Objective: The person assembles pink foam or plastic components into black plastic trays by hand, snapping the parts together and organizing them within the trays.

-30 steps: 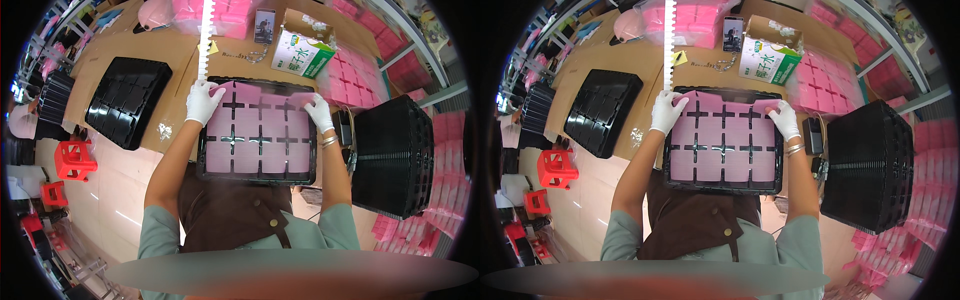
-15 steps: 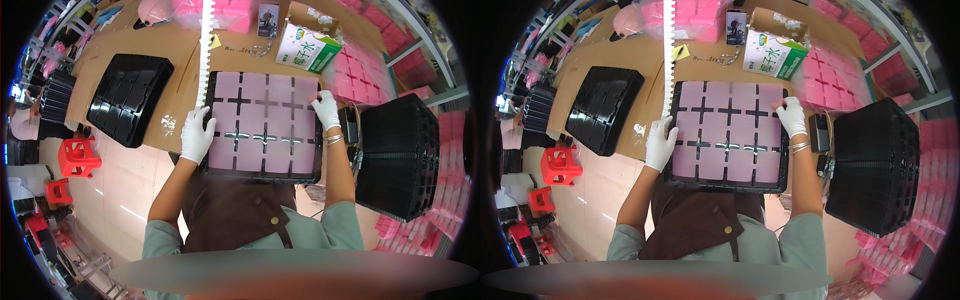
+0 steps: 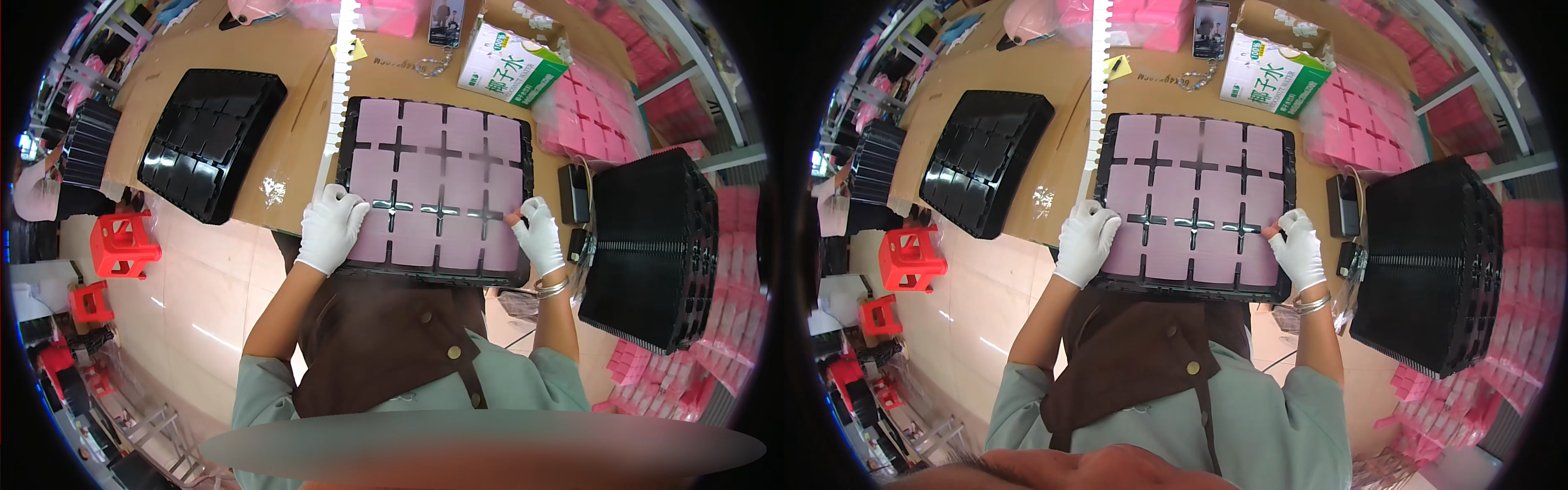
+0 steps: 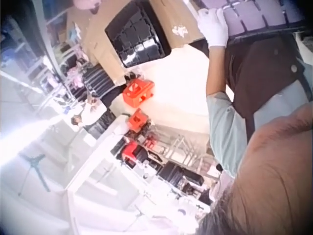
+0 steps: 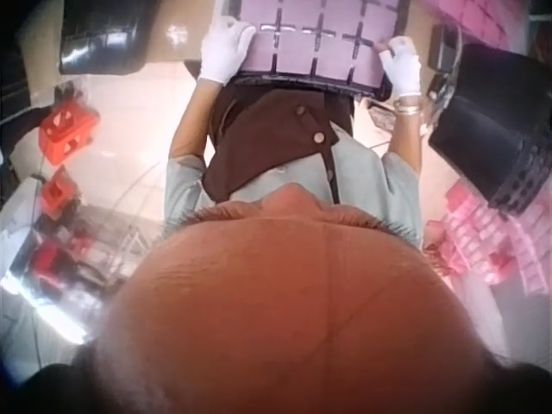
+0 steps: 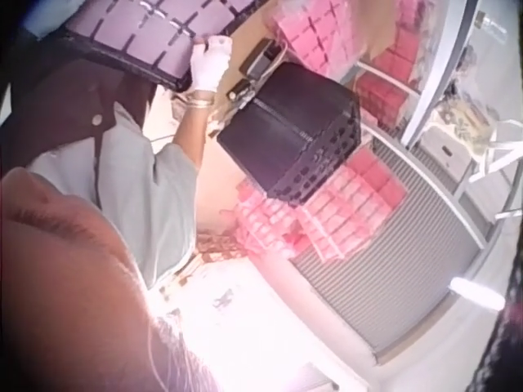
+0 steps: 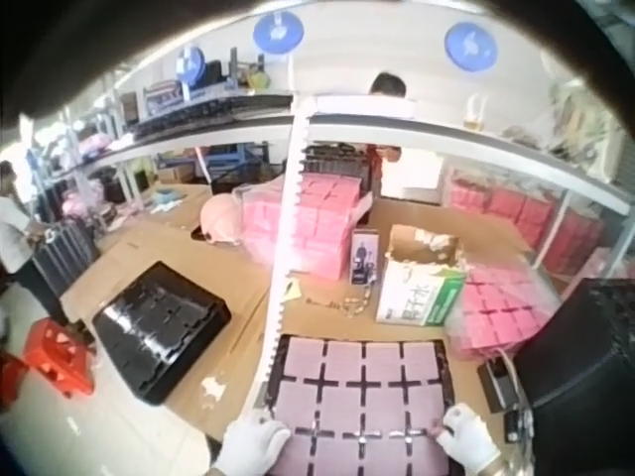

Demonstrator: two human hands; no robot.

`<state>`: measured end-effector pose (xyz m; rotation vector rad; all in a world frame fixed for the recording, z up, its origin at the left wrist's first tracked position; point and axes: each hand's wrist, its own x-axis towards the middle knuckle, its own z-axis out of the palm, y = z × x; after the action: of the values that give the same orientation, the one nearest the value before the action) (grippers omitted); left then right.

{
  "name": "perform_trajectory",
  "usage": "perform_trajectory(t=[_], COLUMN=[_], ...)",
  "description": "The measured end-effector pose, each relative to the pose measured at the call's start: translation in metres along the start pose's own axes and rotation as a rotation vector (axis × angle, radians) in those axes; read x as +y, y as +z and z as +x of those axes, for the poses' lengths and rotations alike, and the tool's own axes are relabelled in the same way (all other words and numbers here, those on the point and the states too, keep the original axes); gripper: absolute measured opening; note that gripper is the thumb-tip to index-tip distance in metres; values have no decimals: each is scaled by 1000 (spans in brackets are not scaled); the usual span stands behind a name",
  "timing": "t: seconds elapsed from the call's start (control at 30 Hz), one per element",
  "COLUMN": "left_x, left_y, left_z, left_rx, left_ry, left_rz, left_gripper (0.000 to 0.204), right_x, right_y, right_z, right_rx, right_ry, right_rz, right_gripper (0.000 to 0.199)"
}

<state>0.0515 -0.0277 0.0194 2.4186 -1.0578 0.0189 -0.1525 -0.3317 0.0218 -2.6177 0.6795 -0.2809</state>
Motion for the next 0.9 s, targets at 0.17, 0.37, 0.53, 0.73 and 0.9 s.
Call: perform_trajectory(t=[0.17,0.37,0.53,0.73,0.9], left_x=[-5,0,0,2,14], left_y=[-5,-6,-13,-23,-26], left_z=[-15,-20,-30,-51,-61], left_rx=[-21,66,-48,46,77], left_ry=[1,-3,76,-65,-34], left_rz=[1,-70,9,-132,-108], left_gripper=[18,16,18,16,19], right_x=[-1,-2,0,-7,-22], right_y=[-9,-4,-8,-17,-10], right_z=[-6,-14,-27,-38,-51], right_rx=[-98,-3,-88,-181,121], right_ry=[-4,-97,-213,252,146], right_rz=[46,221,64,303,-4], right_gripper=[24,23,25,42,30])
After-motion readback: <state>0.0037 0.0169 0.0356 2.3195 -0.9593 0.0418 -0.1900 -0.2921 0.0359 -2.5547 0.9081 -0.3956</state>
